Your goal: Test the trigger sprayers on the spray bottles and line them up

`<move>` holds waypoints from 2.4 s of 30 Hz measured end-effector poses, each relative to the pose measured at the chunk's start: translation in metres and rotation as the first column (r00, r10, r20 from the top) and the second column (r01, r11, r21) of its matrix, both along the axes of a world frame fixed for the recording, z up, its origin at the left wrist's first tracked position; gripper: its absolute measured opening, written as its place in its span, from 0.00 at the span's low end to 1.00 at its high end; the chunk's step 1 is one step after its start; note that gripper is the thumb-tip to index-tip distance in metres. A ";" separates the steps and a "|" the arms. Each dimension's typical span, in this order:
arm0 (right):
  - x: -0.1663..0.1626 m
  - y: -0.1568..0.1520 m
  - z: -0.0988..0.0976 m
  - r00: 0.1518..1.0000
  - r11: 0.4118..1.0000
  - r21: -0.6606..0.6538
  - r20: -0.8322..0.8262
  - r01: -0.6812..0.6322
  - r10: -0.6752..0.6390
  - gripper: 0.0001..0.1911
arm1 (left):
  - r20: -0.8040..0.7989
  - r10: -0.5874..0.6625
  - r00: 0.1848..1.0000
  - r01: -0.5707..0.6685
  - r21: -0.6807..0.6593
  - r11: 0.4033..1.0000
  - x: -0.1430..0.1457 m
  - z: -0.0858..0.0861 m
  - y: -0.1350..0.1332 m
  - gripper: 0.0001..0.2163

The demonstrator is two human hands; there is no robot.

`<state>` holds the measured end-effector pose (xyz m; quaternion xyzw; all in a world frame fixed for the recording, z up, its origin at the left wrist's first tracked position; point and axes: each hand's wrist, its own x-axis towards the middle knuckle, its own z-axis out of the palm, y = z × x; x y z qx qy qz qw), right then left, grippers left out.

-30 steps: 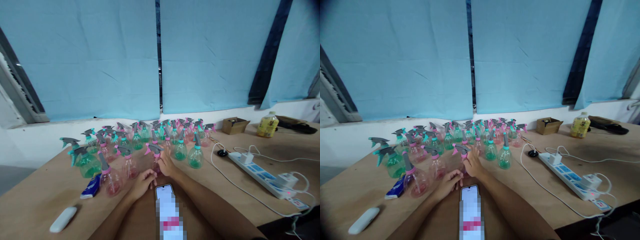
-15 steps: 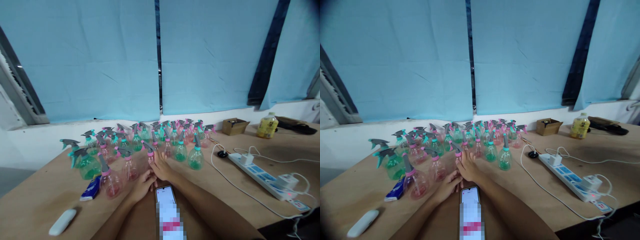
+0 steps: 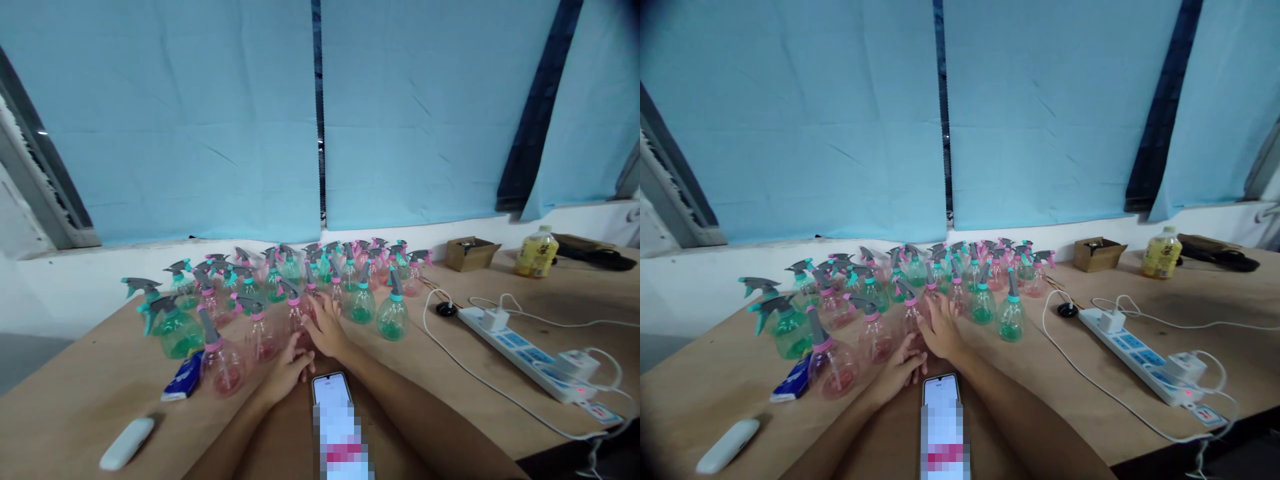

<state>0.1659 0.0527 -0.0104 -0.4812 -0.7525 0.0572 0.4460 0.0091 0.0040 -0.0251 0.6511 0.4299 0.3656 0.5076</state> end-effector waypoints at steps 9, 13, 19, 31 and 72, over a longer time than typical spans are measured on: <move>-0.001 0.030 -0.001 1.000 0.998 -0.051 0.002 0.020 -0.020 0.27 | 0.004 0.021 1.000 -0.021 0.020 1.000 -0.003 -0.007 0.004 0.37; -0.010 0.036 0.000 0.998 0.997 -0.041 -0.033 0.058 -0.059 0.26 | 0.027 0.052 0.998 -0.053 0.002 0.999 -0.004 -0.009 0.005 0.40; -0.007 0.035 -0.001 0.992 0.994 0.007 -0.074 0.105 -0.104 0.24 | 0.067 0.070 0.995 -0.070 -0.007 0.998 -0.003 -0.007 0.005 0.42; 0.000 0.029 0.003 0.938 0.978 0.160 -0.339 0.134 -0.073 0.14 | 0.077 0.091 0.993 -0.090 -0.017 0.996 -0.001 -0.001 0.003 0.41; 0.021 0.035 0.032 0.495 0.612 -0.171 -0.765 -0.772 0.411 0.09 | -0.163 0.032 0.986 -0.020 0.073 0.997 -0.004 0.004 0.001 0.21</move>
